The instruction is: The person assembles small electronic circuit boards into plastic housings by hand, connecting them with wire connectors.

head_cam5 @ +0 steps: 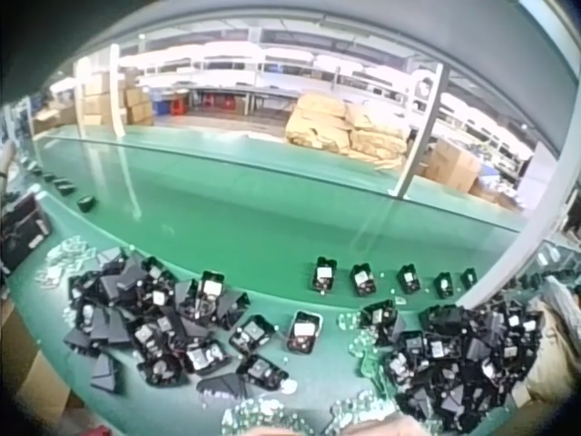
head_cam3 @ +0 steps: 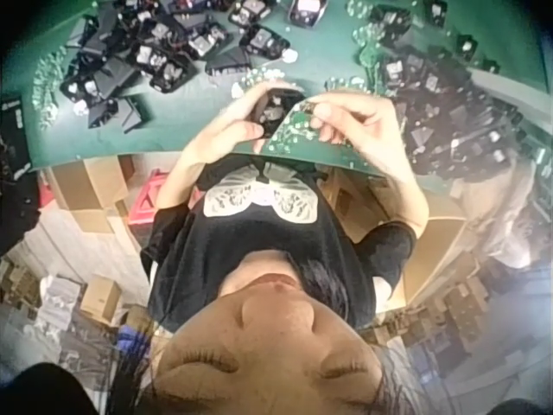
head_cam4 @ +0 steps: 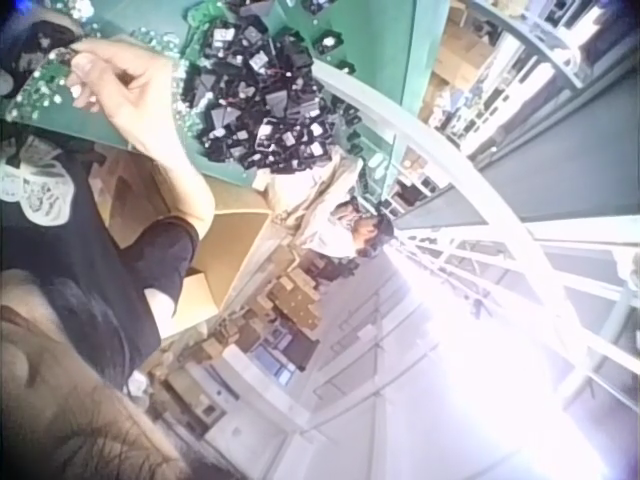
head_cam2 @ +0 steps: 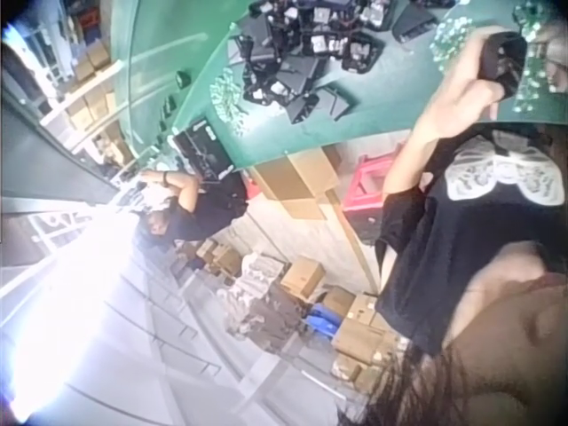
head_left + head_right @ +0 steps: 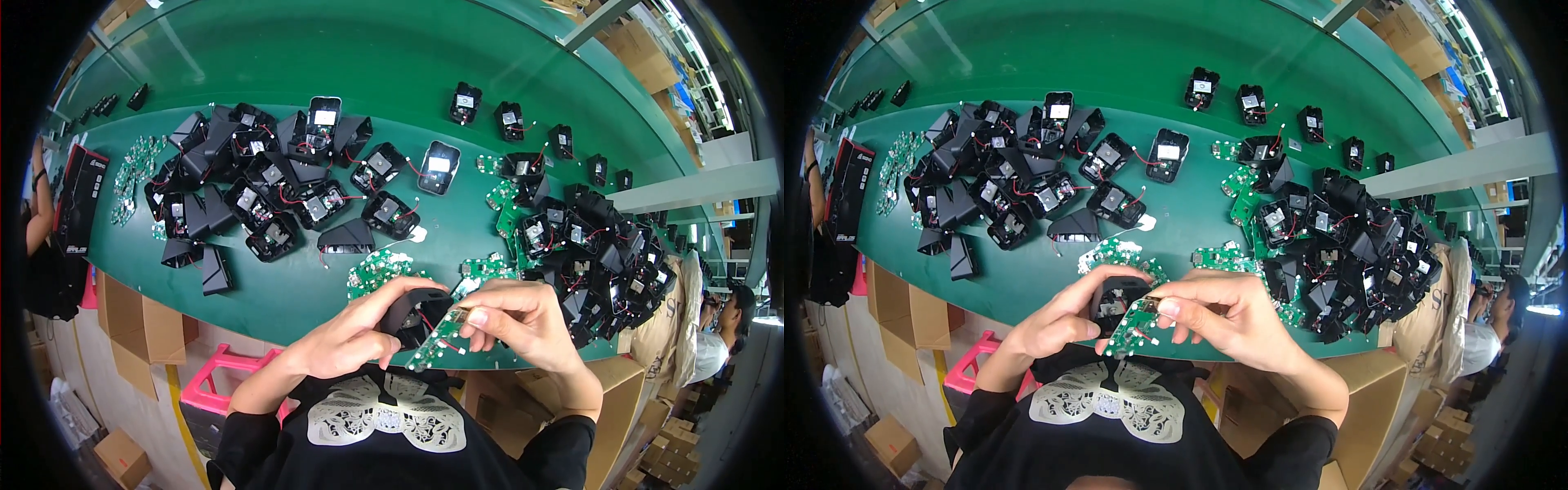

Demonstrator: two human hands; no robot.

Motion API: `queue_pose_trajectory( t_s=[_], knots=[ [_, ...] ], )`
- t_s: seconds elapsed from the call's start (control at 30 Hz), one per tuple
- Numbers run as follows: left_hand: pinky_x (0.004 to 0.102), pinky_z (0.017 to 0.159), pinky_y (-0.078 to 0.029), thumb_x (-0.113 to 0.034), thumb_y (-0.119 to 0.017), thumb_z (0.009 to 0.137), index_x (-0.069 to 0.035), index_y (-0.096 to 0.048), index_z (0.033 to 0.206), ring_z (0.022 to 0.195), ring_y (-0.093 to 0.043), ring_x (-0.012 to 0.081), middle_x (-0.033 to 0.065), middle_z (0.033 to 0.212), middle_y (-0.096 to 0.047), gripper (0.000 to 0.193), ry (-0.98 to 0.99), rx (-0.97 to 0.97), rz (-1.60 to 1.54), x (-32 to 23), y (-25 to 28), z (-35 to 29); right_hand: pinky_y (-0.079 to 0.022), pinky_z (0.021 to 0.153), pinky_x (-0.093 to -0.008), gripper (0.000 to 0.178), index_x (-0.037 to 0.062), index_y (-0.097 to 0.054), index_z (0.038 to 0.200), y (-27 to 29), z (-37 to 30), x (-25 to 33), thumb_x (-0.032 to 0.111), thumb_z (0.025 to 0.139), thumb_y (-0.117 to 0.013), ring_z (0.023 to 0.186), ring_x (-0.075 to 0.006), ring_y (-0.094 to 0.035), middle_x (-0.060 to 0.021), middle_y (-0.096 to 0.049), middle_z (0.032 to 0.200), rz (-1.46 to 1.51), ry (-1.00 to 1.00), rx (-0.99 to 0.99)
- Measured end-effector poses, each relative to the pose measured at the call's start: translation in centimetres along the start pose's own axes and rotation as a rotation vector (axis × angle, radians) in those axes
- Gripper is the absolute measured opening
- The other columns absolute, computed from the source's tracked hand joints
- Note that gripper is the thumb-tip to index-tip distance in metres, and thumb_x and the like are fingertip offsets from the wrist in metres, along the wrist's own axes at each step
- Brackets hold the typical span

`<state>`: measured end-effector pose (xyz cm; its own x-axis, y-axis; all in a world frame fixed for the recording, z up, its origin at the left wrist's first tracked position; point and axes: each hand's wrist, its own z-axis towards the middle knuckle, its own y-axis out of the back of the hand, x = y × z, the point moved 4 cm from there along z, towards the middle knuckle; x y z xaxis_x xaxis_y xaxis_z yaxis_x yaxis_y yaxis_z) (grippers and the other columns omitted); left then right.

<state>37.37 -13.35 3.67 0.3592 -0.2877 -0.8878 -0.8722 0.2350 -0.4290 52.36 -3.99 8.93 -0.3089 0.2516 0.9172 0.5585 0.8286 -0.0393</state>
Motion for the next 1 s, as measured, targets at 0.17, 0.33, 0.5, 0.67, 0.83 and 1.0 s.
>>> queue_pose_trajectory(
  t_s=[0.17,0.33,0.5,0.67,0.83,1.0],
  knots=[
    [0.0253,0.052,-0.041,-0.014,-0.044,0.070,-0.004,-0.021,0.136,0.054,-0.049,0.0120,0.0073,0.082,-0.048,0.071,-0.007,0.021,0.000,-0.4,-0.8,0.1,-0.047,0.050,-0.0216,0.015,-0.0026,-0.066,0.093,-0.9,-0.1,0.8,0.007,0.084,-0.058,0.056,-0.0108,-0.058,-0.0080,-0.062,0.071,-0.370,0.319,-0.068],
    [0.0242,0.051,-0.041,-0.015,-0.045,0.073,-0.005,-0.018,0.137,0.053,-0.048,0.0114,0.0069,0.081,-0.046,0.071,0.057,0.063,-0.068,-0.2,-1.1,0.3,-0.042,0.047,-0.0242,0.015,-0.0002,-0.067,0.090,-0.7,-0.4,1.0,0.004,0.076,-0.066,0.054,-0.0142,-0.056,-0.0091,-0.061,0.069,-0.549,0.408,-0.208],
    [0.0240,0.054,-0.043,-0.012,-0.046,0.079,-0.004,-0.022,0.135,0.058,-0.051,0.0119,0.0096,0.094,-0.050,0.061,0.067,0.012,-0.054,-0.6,-1.9,0.2,-0.043,0.046,-0.0234,0.023,0.0023,-0.067,0.093,-1.4,-1.0,1.6,0.003,0.070,-0.071,0.055,-0.0137,-0.057,-0.0083,-0.061,0.072,-0.790,0.603,-0.309],
    [0.0343,0.065,-0.045,-0.009,-0.043,0.082,-0.002,-0.029,0.128,0.072,-0.058,0.0233,0.0160,0.102,-0.054,0.048,-0.276,-0.162,0.328,-0.7,-1.8,0.2,-0.048,0.048,-0.0222,0.042,0.0048,-0.060,0.108,-1.4,-0.7,0.7,0.001,0.068,-0.072,0.067,-0.0104,-0.061,-0.0077,-0.053,0.100,-0.638,0.545,-0.332],
    [0.0380,0.063,-0.045,-0.011,-0.042,0.085,-0.001,-0.031,0.123,0.071,-0.059,0.0324,0.0206,0.092,-0.056,0.040,-0.340,-0.261,0.508,-0.7,-2.2,-0.1,-0.049,0.049,-0.0205,0.038,0.0054,-0.059,0.109,-2.2,-0.4,0.6,-0.002,0.072,-0.067,0.069,-0.0095,-0.060,-0.0087,-0.050,0.105,-0.449,0.458,-0.266],
    [0.0379,0.065,-0.046,-0.013,-0.042,0.088,0.000,-0.033,0.121,0.074,-0.060,0.0321,0.0196,0.093,-0.057,0.037,-0.366,-0.277,0.508,-1.0,-2.1,-0.2,-0.052,0.052,-0.0220,0.043,0.0045,-0.054,0.113,-2.4,-0.4,0.7,0.002,0.072,-0.069,0.078,-0.0130,-0.062,-0.0098,-0.049,0.104,-0.510,0.443,-0.258]
  ],
)
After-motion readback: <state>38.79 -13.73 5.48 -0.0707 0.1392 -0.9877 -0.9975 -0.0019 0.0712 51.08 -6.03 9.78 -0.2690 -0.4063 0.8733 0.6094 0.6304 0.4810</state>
